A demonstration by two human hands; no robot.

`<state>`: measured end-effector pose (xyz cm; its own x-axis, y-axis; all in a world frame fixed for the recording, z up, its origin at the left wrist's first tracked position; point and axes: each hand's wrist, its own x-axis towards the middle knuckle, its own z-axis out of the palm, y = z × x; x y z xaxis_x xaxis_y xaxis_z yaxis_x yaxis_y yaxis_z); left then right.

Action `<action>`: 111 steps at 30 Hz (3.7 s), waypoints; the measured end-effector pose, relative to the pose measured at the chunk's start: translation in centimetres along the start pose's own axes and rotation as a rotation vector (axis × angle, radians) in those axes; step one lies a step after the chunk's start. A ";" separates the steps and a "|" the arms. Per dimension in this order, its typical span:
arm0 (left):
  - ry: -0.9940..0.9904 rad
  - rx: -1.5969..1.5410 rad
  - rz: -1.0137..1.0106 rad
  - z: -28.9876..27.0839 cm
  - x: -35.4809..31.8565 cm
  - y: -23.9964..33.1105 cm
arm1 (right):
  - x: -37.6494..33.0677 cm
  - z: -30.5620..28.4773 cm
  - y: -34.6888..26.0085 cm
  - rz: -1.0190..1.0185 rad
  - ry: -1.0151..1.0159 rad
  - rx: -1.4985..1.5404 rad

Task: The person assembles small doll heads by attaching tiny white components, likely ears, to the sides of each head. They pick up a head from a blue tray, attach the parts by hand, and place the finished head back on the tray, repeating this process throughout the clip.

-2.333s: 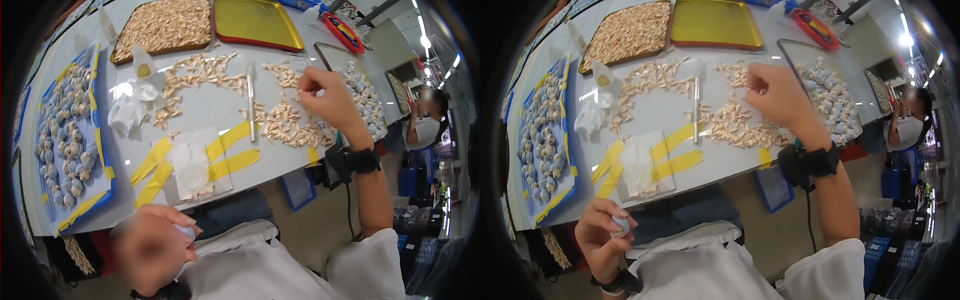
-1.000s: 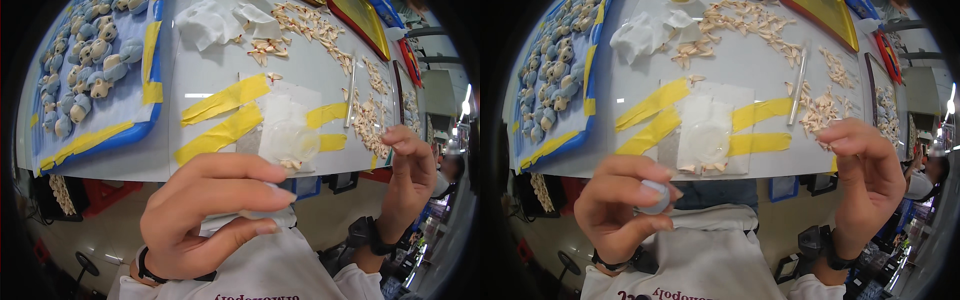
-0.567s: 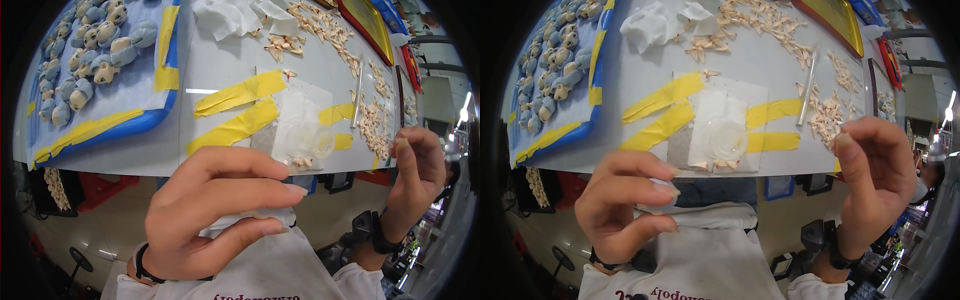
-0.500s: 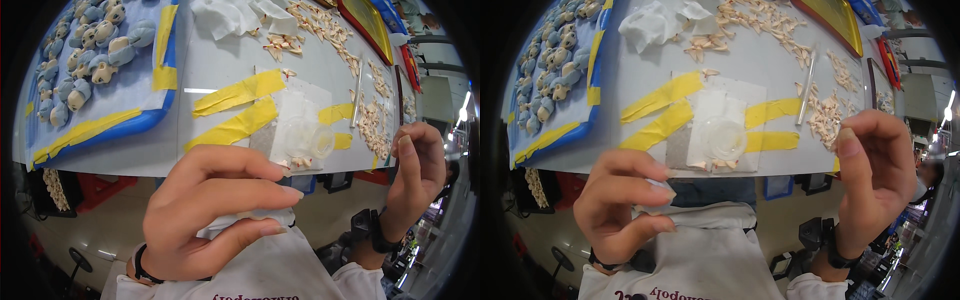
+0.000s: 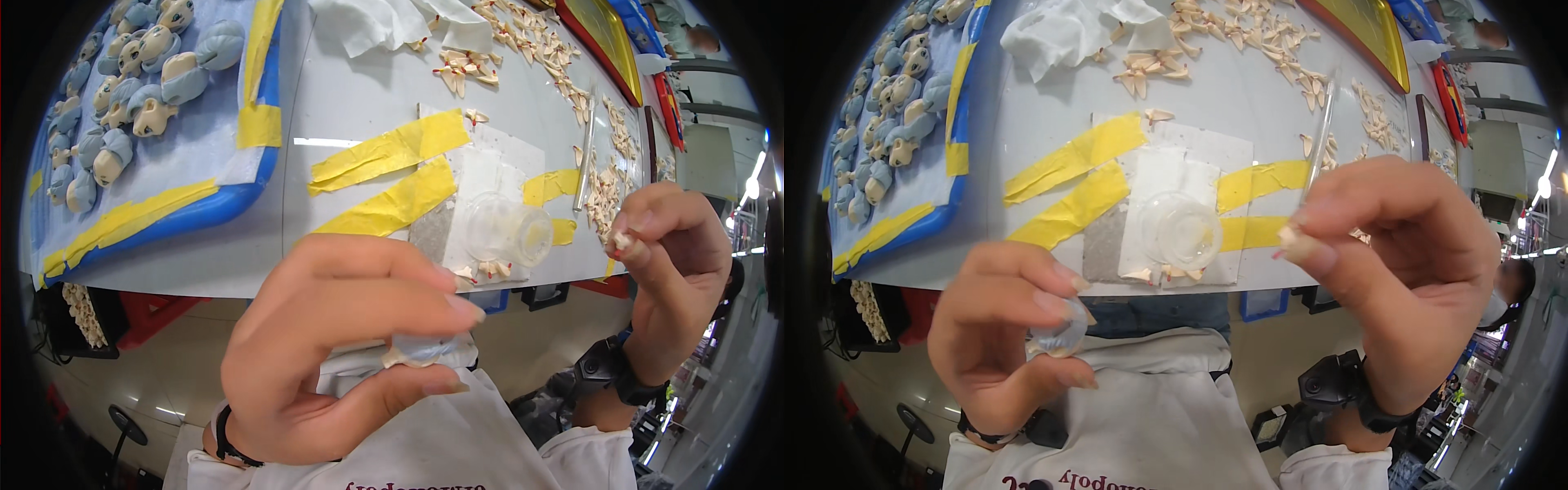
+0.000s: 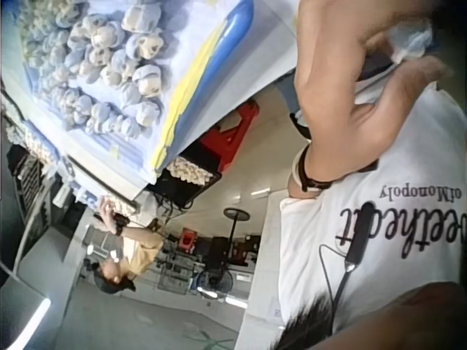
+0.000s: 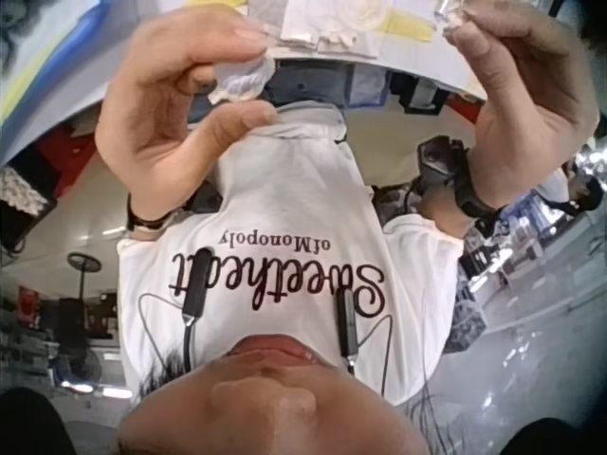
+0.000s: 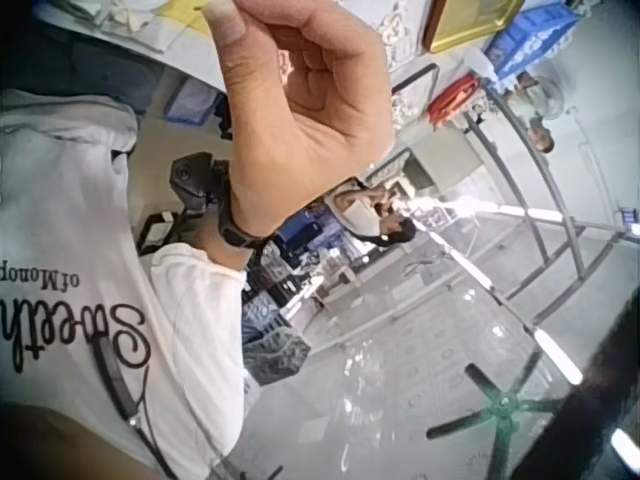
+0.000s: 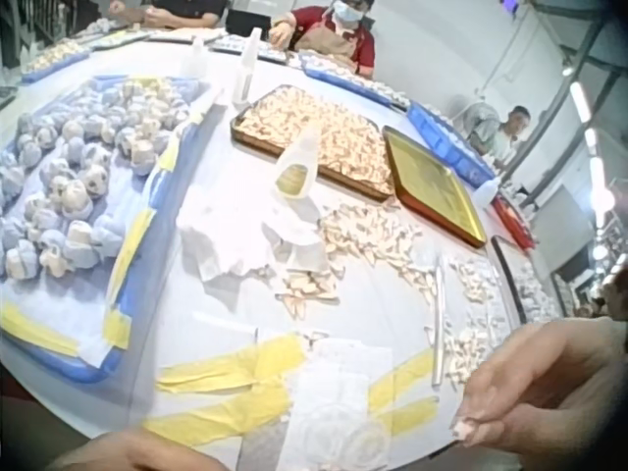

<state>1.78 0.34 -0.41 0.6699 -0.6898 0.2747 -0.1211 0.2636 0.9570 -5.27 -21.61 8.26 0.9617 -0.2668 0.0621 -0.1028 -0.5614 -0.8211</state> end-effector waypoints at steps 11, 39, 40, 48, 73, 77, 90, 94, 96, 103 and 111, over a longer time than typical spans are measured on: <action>-0.056 -0.075 -0.075 -0.3 -0.1 0.2 | 1.7 1.9 -1.0 -0.112 -0.164 -0.391; 0.065 0.005 0.049 2.5 -0.9 0.9 | -2.7 5.2 0.4 -0.428 -0.082 0.147; 0.069 0.028 0.061 2.5 -0.7 0.7 | -3.0 5.7 0.3 -0.400 -0.024 0.151; 0.256 -0.136 0.019 1.8 -0.3 0.5 | 2.3 -0.7 1.0 -0.185 0.123 -0.205; 0.372 0.019 -0.100 2.4 -0.7 2.2 | 0.2 -4.2 2.4 0.160 0.106 0.224; 0.385 -0.066 -0.137 2.8 -0.4 2.1 | -4.2 -3.7 3.3 0.193 0.148 0.461; 0.015 -0.205 0.001 1.9 -0.5 0.4 | -2.9 0.3 3.4 -0.019 0.265 0.299; -0.004 -0.188 -0.034 1.9 -0.2 0.1 | -1.9 1.5 3.1 -0.098 0.280 0.227; 0.106 -0.215 -0.138 2.6 -0.2 1.2 | -1.3 1.8 3.0 -0.158 0.248 0.178; 0.096 -0.235 -0.140 1.8 -0.3 0.3 | -0.4 3.1 2.3 -0.465 0.169 -0.398; 0.243 -0.336 -0.182 3.4 0.2 0.5 | -0.7 3.5 1.3 -0.503 0.168 -0.574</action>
<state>-0.65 -1.98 0.42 0.8159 -0.5770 0.0368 0.2318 0.3848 0.8934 -5.18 -19.42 5.15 0.8811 0.0380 0.4714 0.1759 -0.9516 -0.2521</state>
